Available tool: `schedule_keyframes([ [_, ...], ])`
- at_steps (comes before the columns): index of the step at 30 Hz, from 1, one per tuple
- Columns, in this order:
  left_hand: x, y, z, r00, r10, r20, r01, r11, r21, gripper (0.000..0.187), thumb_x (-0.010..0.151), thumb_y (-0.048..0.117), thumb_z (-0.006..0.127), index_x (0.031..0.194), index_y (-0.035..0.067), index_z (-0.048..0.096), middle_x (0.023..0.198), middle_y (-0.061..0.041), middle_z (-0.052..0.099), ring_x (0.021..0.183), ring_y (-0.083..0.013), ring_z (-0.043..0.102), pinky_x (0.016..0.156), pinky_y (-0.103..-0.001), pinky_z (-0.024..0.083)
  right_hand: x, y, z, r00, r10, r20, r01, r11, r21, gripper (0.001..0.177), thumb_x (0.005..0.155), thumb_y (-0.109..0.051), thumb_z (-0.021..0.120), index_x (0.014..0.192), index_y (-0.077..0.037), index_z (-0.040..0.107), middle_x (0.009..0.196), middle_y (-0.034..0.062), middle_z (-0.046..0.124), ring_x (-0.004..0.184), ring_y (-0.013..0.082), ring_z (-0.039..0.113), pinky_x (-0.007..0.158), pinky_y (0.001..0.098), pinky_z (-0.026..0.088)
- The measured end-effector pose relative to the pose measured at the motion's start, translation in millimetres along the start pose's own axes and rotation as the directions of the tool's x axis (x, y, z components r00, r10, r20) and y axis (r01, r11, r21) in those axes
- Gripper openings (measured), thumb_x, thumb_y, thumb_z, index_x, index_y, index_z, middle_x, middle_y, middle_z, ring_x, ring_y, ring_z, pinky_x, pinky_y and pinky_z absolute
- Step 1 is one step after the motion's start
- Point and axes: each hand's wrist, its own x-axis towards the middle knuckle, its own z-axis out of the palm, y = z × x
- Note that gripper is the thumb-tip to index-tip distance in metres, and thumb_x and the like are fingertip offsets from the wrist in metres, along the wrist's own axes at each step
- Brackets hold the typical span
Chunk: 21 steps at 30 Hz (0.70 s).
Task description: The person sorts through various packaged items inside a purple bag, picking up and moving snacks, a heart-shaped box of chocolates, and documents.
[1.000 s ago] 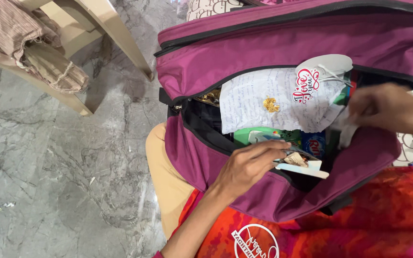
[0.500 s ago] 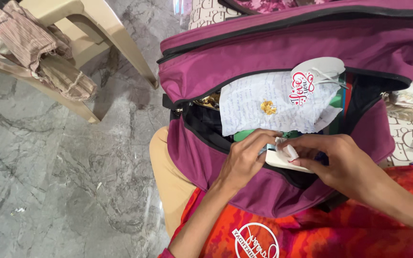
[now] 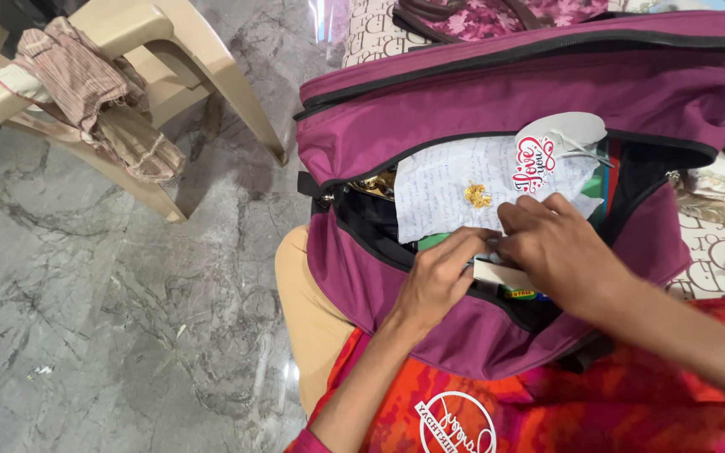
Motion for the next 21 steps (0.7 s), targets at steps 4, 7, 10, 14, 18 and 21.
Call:
schedule_keyframes([
  [4,-3.5,0.8,0.1,0.999,-0.027,-0.024,0.027,0.999,-0.021,0.027,0.082,-0.012,0.063,0.107,-0.002,0.061,0.123,-0.015,0.067,0.109,-0.0360,0.070,0.089,-0.041,0.057,28.0,49.7,-23.0,0.989,0.040,0.145,-0.101,0.893,0.438,0.014,0.080,-0.018,0.078,0.092,-0.014,0.083,0.085,0.0000,0.076,0.082,0.0224,0.072,0.077,0.0389,0.057],
  [7,-0.5,-2.7,1.4,0.998,-0.032,-0.054,0.030,0.999,-0.034,0.025,0.084,-0.012,0.062,0.107,-0.002,0.061,0.126,-0.014,0.069,0.110,-0.0330,0.072,0.090,-0.039,0.059,55.2,67.9,-4.5,0.986,0.167,0.010,-0.161,0.936,0.314,0.023,0.081,-0.022,0.080,0.099,-0.008,0.075,0.094,0.0065,0.073,0.090,0.0262,0.073,0.081,0.0412,0.057],
  [10,-2.8,-0.9,0.3,0.998,0.001,-0.055,-0.001,1.000,-0.006,0.026,0.083,-0.014,0.060,0.106,-0.002,0.060,0.128,-0.014,0.068,0.112,-0.0337,0.071,0.092,-0.040,0.059,79.2,69.3,29.2,0.997,0.073,0.038,-0.078,0.985,0.154,0.051,0.072,-0.014,0.082,0.122,-0.015,0.068,0.117,0.0108,0.063,0.099,0.0320,0.067,0.082,0.0461,0.053],
  [14,-6.1,1.6,-0.4,0.998,-0.036,-0.059,0.035,0.999,-0.017,0.025,0.084,-0.015,0.059,0.106,-0.002,0.060,0.129,-0.012,0.069,0.111,-0.0327,0.072,0.089,-0.038,0.059,92.7,73.6,60.2,0.983,0.065,0.169,-0.070,0.997,0.025,0.038,0.080,-0.016,0.081,0.115,-0.014,0.068,0.115,0.0075,0.064,0.106,0.0301,0.068,0.088,0.0440,0.055],
  [18,-3.4,0.7,1.1,0.997,-0.010,-0.071,0.011,1.000,0.003,0.027,0.082,-0.014,0.062,0.107,-0.002,0.060,0.128,-0.012,0.069,0.114,-0.0333,0.071,0.094,-0.038,0.060,88.0,77.7,54.4,0.998,0.039,0.048,-0.047,0.983,0.175,0.027,0.075,-0.008,0.082,0.100,-0.006,0.073,0.106,0.0095,0.070,0.099,0.0276,0.070,0.086,0.0409,0.057],
  [21,-2.8,1.7,0.0,0.996,-0.062,-0.062,0.060,0.997,-0.042,0.029,0.082,-0.014,0.063,0.108,-0.001,0.060,0.127,-0.013,0.069,0.113,-0.0335,0.071,0.091,-0.038,0.059,61.7,72.0,14.8,0.971,0.216,-0.105,-0.121,0.817,0.564,0.028,0.079,-0.013,0.083,0.103,-0.002,0.074,0.096,0.0088,0.078,0.081,0.0173,0.075,0.075,0.0361,0.060],
])
